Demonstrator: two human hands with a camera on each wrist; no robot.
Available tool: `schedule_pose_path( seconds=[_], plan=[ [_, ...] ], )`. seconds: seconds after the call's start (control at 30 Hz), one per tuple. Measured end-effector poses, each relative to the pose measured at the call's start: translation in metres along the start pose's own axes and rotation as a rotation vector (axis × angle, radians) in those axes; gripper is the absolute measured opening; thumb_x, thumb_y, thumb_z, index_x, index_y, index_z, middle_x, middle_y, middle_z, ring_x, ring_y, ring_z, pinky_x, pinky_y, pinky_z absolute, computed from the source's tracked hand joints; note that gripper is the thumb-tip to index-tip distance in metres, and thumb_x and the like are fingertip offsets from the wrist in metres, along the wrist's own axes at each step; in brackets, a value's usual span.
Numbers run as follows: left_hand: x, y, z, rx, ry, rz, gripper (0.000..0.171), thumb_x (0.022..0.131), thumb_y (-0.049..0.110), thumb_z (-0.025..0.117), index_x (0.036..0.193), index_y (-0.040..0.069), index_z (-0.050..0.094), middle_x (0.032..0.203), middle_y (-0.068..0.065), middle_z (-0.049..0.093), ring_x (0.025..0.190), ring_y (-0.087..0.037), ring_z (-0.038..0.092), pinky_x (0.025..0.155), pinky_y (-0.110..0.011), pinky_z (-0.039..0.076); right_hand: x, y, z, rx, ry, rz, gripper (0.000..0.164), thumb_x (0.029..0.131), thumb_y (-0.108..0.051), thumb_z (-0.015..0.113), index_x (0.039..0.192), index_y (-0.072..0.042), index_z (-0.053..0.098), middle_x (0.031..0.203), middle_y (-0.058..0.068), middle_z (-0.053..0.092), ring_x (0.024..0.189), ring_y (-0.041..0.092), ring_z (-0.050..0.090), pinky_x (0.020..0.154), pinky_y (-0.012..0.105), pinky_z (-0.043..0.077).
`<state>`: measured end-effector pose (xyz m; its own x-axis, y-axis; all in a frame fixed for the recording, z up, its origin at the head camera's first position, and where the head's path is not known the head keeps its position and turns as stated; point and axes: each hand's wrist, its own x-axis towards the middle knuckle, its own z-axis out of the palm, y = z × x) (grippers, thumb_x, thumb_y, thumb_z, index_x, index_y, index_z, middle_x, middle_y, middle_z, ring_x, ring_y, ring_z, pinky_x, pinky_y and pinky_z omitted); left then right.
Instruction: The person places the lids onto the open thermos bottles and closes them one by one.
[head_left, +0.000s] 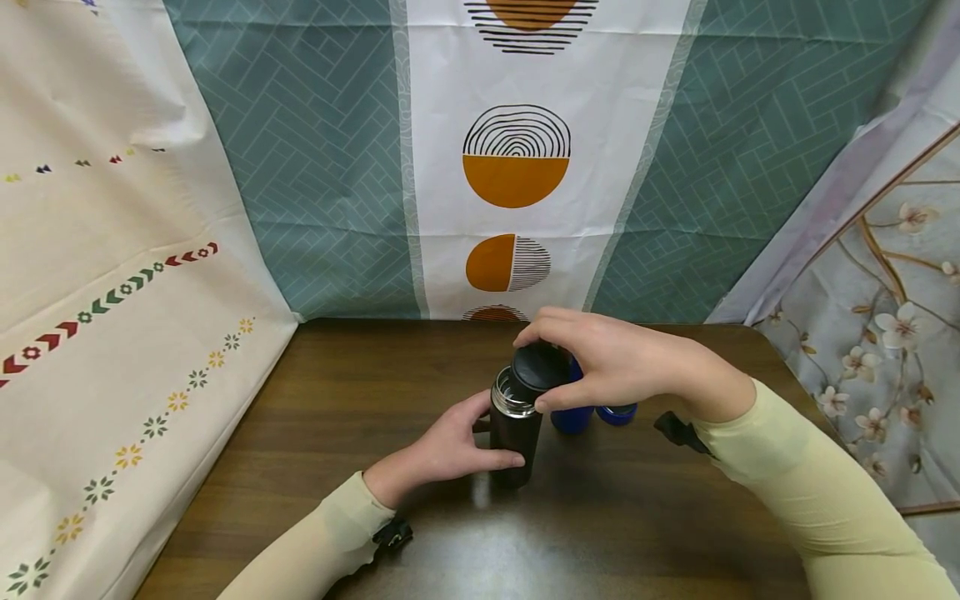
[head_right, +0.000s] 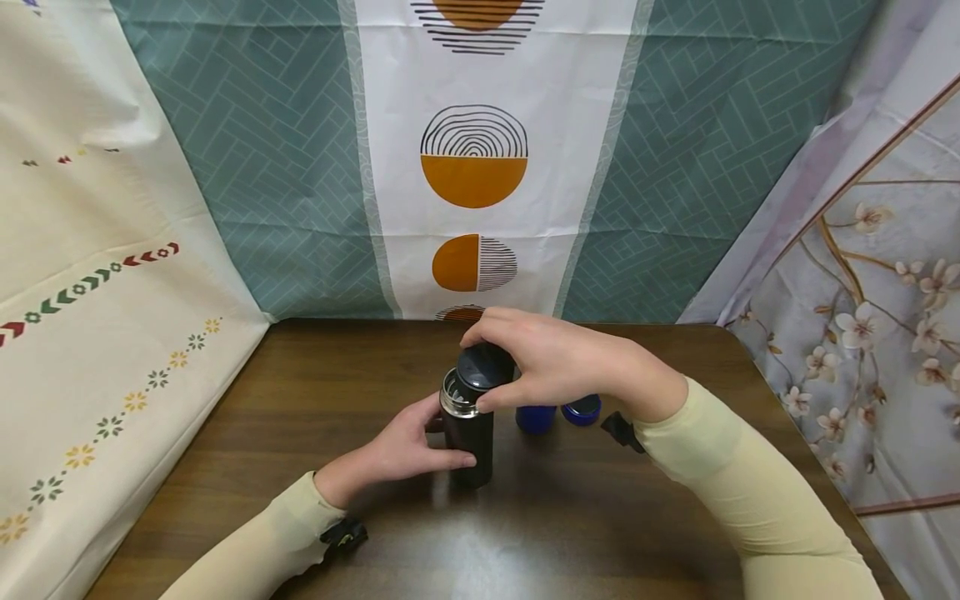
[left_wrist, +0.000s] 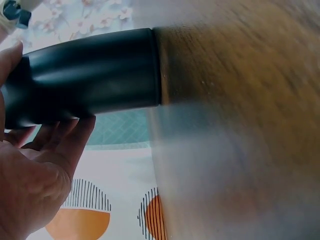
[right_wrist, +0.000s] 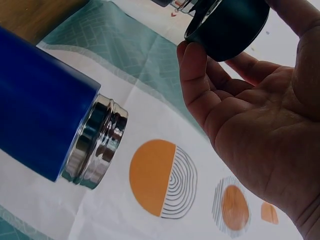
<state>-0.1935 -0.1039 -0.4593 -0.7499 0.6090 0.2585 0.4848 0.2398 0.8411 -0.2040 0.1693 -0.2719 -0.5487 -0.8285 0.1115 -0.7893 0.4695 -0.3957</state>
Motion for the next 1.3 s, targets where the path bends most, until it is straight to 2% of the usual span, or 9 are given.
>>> schedule_pose_path(
  seconds=[0.27,0.5,0.9,1.3],
  plan=[
    [0.0,-0.003,0.001,-0.008,-0.002,-0.006,0.074,0.09,0.033,0.096,0.153,0.033,0.059,0.143,0.017,0.067,0.132,-0.012,0.064,0.112,-0.05,0.055,0.004,0.0,0.003,-0.001,0.001,-0.03,0.063,0.095,-0.043,0.091,0.145,-0.017,0.065,0.13,-0.008,0.061,0.108,0.01,0.06,0.092,0.037,0.058],
    [0.0,-0.002,0.0,-0.023,-0.009,0.009,0.073,0.091,0.031,0.096,0.154,0.035,0.058,0.145,0.015,0.066,0.133,-0.013,0.065,0.112,-0.051,0.055,0.008,-0.002,0.005,0.005,-0.002,-0.038,0.062,0.094,-0.042,0.092,0.144,-0.017,0.065,0.128,-0.009,0.061,0.107,0.01,0.06,0.091,0.039,0.059],
    [-0.001,-0.003,0.0,-0.044,-0.017,0.013,0.071,0.092,0.032,0.095,0.153,0.034,0.059,0.144,0.014,0.068,0.132,-0.014,0.065,0.113,-0.056,0.054,0.014,-0.002,0.009,-0.002,-0.011,-0.045,0.061,0.095,-0.043,0.091,0.144,-0.018,0.065,0.129,-0.01,0.061,0.105,0.01,0.059,0.089,0.034,0.056],
    [0.0,-0.003,-0.001,-0.058,-0.019,0.022,0.071,0.092,0.031,0.096,0.152,0.037,0.059,0.145,0.015,0.067,0.132,-0.014,0.065,0.113,-0.054,0.054,0.016,-0.003,0.009,-0.003,-0.011,-0.056,0.061,0.095,-0.043,0.091,0.144,-0.018,0.064,0.128,-0.008,0.061,0.103,0.01,0.058,0.087,0.033,0.056]
  ],
)
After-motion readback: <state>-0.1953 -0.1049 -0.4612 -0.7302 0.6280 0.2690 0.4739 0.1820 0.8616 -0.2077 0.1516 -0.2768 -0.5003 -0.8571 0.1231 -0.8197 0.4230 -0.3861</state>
